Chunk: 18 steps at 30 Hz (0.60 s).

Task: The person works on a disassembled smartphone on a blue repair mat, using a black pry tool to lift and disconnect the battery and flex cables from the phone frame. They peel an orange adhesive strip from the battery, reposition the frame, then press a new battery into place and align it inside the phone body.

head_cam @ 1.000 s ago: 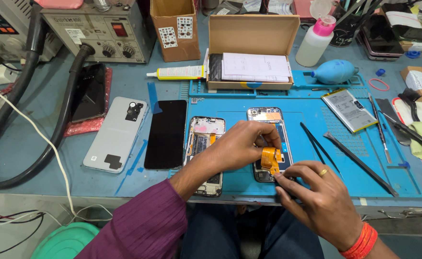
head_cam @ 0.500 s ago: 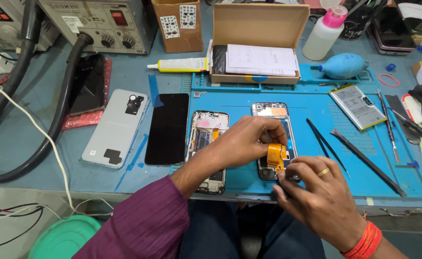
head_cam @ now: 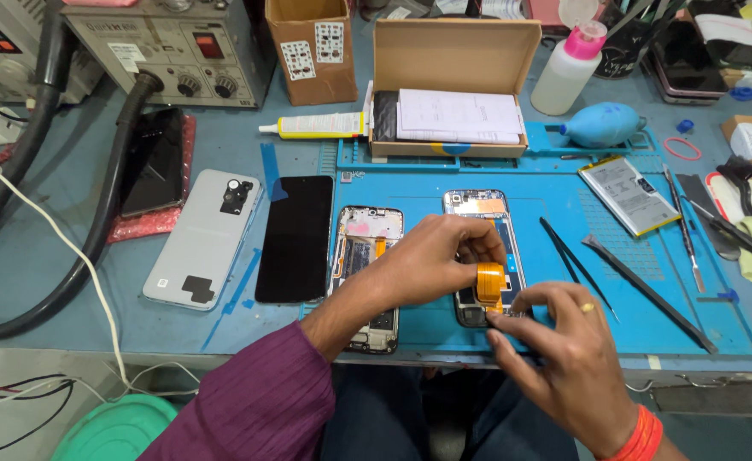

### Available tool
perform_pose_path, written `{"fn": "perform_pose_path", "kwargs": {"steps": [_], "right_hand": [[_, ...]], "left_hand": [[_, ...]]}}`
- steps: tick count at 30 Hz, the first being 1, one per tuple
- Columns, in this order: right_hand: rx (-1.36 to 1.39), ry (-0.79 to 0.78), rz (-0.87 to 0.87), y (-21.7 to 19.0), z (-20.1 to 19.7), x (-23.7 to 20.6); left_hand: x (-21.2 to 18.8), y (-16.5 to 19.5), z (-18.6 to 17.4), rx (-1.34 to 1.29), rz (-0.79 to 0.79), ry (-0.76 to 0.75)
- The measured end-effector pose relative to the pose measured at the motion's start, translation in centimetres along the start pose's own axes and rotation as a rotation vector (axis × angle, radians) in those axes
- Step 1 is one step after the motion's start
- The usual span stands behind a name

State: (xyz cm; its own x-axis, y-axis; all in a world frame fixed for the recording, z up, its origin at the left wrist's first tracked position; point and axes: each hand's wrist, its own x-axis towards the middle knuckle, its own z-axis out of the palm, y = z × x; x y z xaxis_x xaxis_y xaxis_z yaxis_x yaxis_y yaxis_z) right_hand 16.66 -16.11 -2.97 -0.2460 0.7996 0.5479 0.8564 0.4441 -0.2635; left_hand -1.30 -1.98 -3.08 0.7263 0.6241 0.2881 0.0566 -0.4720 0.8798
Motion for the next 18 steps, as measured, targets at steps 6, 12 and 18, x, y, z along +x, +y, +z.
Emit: {"fn": "perform_pose_path", "kwargs": {"steps": [6,12,18], "right_hand": [[0.086,0.03,0.088,-0.4,0.3,0.0],[0.105,0.128,0.144,-0.9,1.0,-1.4],[-0.091,0.076,0.319,-1.5,1.8,-0.8]], "left_hand": [[-0.1,0.8,-0.5,0.082,-0.103,-0.04],[-0.7,0.2,-0.9,0.005,-0.056,-0.119],[-0.8,0.0,-0.7,-0.125,0.046,-0.252]]}}
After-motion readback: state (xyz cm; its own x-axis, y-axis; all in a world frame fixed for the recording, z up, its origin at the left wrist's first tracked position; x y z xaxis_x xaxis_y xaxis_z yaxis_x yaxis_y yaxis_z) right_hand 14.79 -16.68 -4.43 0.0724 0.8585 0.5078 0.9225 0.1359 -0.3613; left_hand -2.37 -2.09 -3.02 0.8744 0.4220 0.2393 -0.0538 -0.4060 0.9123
